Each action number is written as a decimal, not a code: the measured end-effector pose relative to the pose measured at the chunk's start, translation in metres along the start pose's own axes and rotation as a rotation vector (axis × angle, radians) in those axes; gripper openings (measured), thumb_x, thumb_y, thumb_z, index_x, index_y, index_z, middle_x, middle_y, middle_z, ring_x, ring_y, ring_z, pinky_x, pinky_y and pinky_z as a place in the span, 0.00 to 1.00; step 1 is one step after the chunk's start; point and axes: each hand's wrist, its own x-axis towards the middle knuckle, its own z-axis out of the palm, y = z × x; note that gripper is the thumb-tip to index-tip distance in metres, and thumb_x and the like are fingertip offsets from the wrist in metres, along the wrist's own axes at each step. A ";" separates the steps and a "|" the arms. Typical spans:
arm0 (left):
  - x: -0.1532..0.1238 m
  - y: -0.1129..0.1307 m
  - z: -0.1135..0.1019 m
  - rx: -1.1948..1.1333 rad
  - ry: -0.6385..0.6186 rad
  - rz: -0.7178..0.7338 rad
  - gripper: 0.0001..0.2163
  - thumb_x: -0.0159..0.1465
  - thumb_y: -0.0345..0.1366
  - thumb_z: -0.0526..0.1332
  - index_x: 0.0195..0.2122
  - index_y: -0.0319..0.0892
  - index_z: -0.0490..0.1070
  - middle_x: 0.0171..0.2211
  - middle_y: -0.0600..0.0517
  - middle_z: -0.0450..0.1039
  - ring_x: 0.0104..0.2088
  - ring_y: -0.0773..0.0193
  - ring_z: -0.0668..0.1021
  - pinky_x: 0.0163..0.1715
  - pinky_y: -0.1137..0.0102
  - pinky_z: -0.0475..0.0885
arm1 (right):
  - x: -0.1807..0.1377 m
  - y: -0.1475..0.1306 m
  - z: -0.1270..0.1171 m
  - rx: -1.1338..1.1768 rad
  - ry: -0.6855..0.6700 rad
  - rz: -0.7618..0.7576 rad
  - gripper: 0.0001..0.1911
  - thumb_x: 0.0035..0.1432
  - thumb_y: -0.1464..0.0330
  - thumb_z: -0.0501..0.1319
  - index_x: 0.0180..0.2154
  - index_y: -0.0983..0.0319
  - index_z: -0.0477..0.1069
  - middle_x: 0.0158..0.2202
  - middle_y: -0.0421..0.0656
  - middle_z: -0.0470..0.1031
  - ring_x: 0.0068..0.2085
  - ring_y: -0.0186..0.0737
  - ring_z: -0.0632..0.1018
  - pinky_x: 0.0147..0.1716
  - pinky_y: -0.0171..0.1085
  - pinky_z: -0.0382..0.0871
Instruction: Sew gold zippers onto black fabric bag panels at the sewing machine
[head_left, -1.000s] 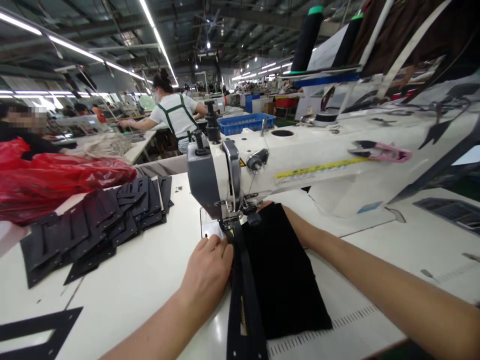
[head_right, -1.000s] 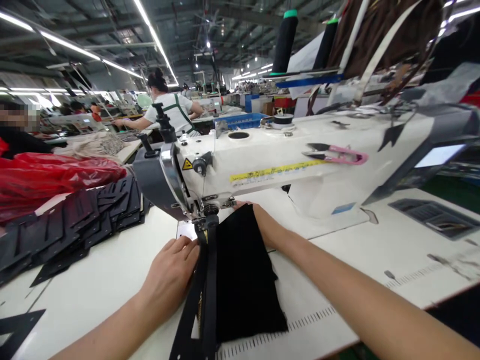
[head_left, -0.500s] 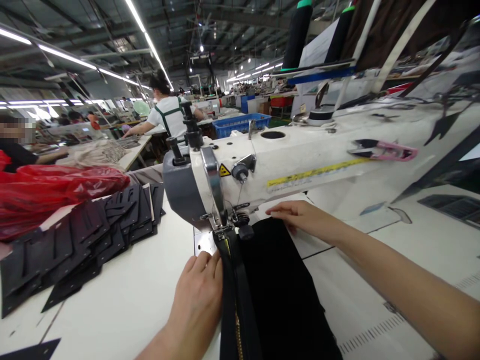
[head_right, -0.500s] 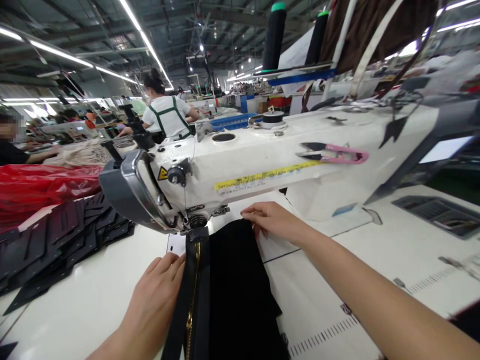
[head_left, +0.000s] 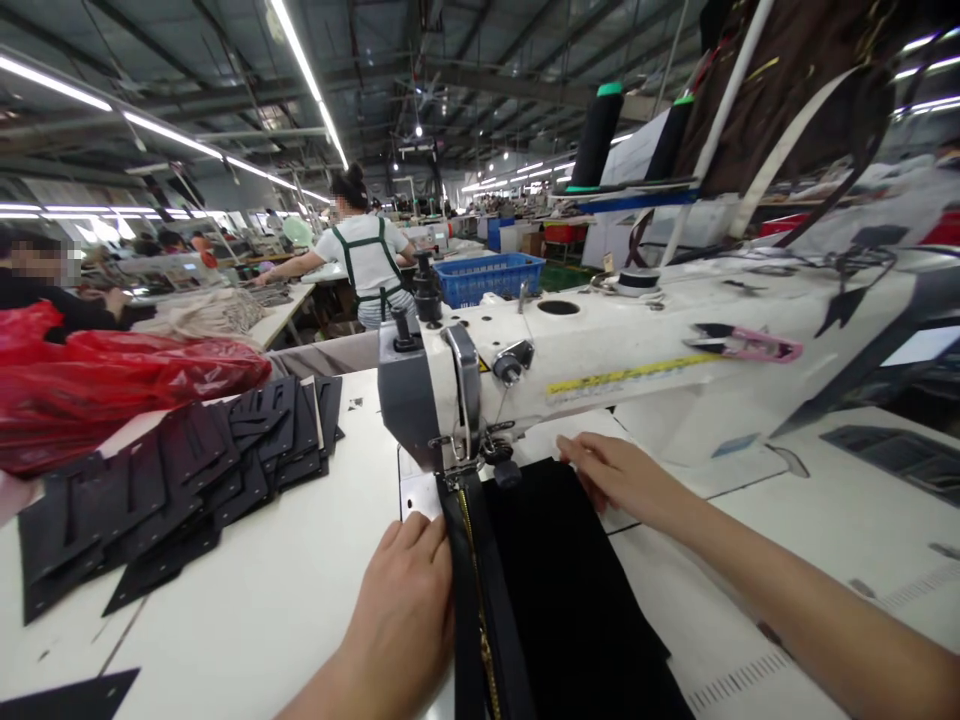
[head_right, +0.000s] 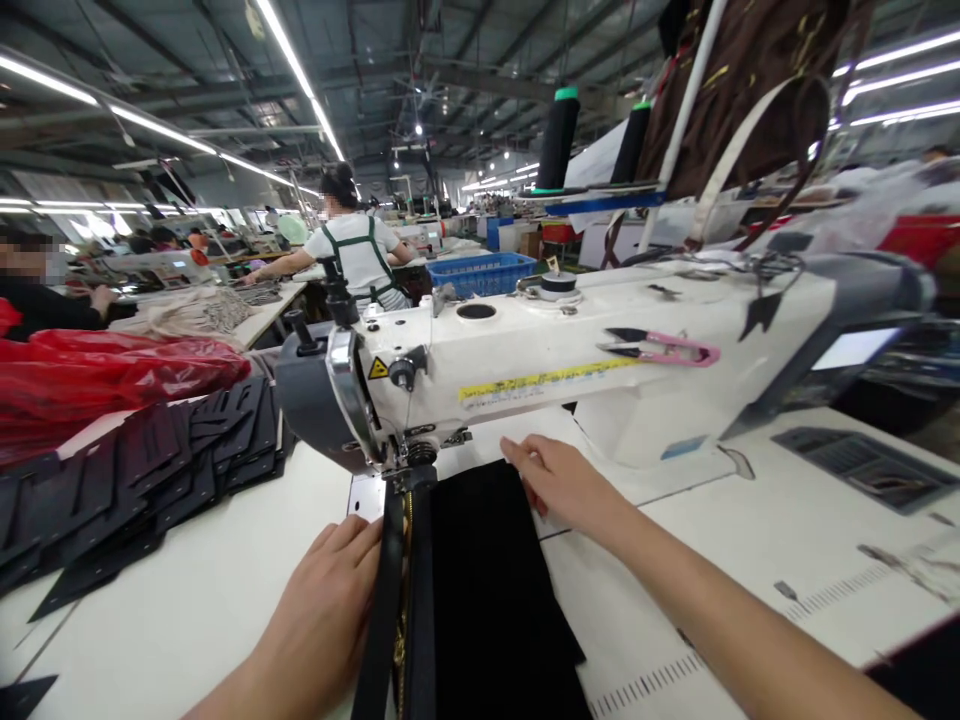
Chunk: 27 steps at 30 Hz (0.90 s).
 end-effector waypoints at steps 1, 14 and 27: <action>0.000 0.000 0.001 0.006 0.001 -0.003 0.06 0.56 0.25 0.55 0.31 0.40 0.69 0.36 0.46 0.70 0.35 0.56 0.68 0.35 0.61 0.65 | -0.003 -0.005 0.001 -0.042 0.034 -0.019 0.17 0.56 0.54 0.52 0.28 0.60 0.65 0.15 0.36 0.66 0.18 0.36 0.69 0.20 0.35 0.60; 0.005 -0.003 0.005 0.052 0.115 0.029 0.07 0.56 0.25 0.53 0.29 0.40 0.68 0.35 0.47 0.71 0.33 0.56 0.69 0.30 0.61 0.64 | 0.002 -0.011 0.021 -0.476 0.213 -0.330 0.08 0.54 0.76 0.51 0.30 0.63 0.67 0.31 0.48 0.71 0.35 0.47 0.72 0.35 0.44 0.64; 0.002 -0.016 0.018 0.053 0.239 0.139 0.21 0.53 0.22 0.48 0.49 0.34 0.64 0.51 0.37 0.65 0.51 0.48 0.69 0.45 0.51 0.70 | -0.031 -0.042 0.074 -0.441 0.010 -0.805 0.20 0.60 0.75 0.45 0.50 0.79 0.65 0.52 0.58 0.67 0.55 0.50 0.66 0.55 0.47 0.61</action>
